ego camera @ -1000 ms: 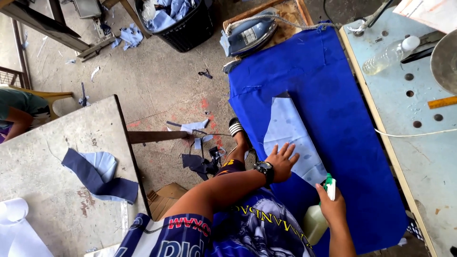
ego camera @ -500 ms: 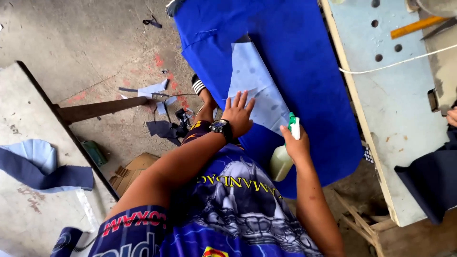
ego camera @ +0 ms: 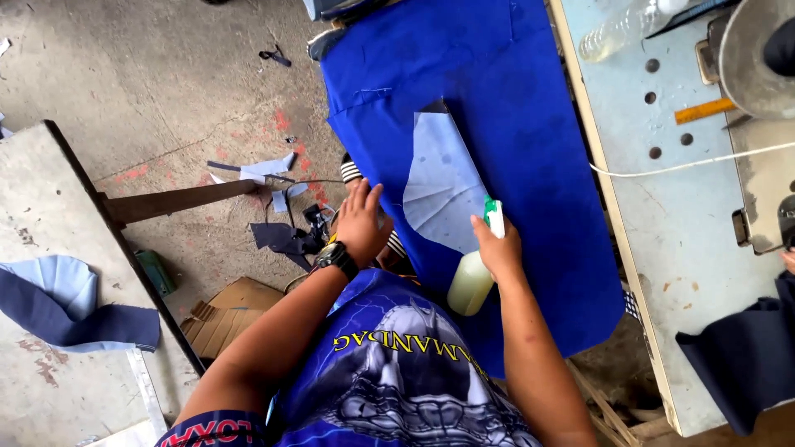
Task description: The person irons a light blue fabric piece on a blue ironing board. They spray the fabric with water from a spray bottle, then use a steam iron to press it flat. The person repeats this process on another fabric piece.
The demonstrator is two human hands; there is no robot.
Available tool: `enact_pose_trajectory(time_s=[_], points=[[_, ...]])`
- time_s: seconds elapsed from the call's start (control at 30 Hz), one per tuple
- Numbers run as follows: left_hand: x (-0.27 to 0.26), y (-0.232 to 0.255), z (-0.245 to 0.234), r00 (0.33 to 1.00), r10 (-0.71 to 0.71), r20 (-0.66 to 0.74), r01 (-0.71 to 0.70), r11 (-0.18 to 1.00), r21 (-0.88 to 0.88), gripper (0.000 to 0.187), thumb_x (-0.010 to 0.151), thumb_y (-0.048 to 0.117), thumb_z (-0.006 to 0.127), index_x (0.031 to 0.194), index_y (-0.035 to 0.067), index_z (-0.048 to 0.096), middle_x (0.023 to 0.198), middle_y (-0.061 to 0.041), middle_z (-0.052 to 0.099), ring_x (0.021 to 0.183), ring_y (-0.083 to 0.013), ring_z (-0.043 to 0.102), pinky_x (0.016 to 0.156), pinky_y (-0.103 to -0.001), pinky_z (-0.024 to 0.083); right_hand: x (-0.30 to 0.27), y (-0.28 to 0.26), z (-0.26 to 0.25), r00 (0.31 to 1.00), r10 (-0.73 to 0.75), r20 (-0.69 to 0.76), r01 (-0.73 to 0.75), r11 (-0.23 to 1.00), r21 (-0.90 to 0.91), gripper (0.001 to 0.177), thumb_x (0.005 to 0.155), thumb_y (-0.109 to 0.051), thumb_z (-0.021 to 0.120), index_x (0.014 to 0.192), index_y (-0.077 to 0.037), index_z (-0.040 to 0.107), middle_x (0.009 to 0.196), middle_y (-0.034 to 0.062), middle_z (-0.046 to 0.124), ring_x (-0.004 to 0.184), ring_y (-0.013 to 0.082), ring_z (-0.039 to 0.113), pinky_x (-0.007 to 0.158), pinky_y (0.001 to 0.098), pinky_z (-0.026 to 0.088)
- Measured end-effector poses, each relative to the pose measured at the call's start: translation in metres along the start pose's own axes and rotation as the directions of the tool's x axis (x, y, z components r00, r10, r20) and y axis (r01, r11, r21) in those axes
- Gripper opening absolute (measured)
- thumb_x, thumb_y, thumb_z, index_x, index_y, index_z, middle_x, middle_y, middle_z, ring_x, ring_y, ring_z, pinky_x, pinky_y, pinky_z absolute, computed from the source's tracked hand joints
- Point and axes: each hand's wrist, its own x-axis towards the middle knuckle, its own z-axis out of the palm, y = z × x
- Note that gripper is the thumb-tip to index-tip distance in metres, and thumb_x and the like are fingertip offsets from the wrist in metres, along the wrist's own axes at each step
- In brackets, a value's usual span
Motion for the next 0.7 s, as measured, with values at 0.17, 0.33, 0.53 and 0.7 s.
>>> enact_pose_trajectory(time_s=[0.17,0.33,0.53,0.7], points=[[0.013,-0.078,0.020,0.948,-0.259,0.185,0.267,0.963,-0.021,0.075,0.089,0.047,0.067,0.152,0.019,0.039,0.159,-0.015,0.034,0.147,-0.0369,0.037,0.115,-0.055,0.038,0.032,-0.026,0.021,0.998,-0.062,0.024,0.062,0.998,-0.005,0.041,0.087,-0.045,0.078,0.108,-0.010,0.073,0.092,0.0089,0.076,0.097,0.0242,0.072,0.084,0.0375,0.055],[0.026,-0.183,0.083,0.814,-0.497,0.300,0.511,0.859,0.037,0.076,0.081,0.069,0.068,0.142,0.029,0.047,0.149,-0.006,0.049,0.132,-0.0330,0.056,0.104,-0.054,0.050,0.046,-0.063,0.038,0.996,-0.081,0.038,0.078,0.995,0.070,0.039,0.085,-0.044,0.080,0.101,-0.009,0.073,0.083,0.0080,0.075,0.088,0.0195,0.073,0.076,0.0346,0.056],[0.070,-0.228,0.037,0.703,-0.579,0.412,0.621,0.783,0.040,0.080,0.080,0.064,0.074,0.146,0.024,0.049,0.139,-0.014,0.057,0.119,-0.0346,0.067,0.098,-0.045,0.057,0.047,-0.128,0.057,0.978,-0.167,0.124,0.120,0.940,0.320,0.049,0.087,-0.033,0.080,0.123,-0.002,0.068,0.114,0.0221,0.073,0.102,0.0313,0.073,0.079,0.0447,0.059],[0.131,-0.193,-0.057,0.802,-0.513,0.306,0.555,0.829,-0.064,0.070,0.090,0.050,0.068,0.148,0.016,0.048,0.139,-0.022,0.059,0.131,-0.0392,0.059,0.109,-0.052,0.048,0.025,-0.173,0.032,0.957,-0.279,-0.075,0.278,0.817,0.505,0.053,0.094,-0.019,0.073,0.137,0.005,0.055,0.132,0.0266,0.064,0.119,0.0357,0.064,0.091,0.0466,0.056]])
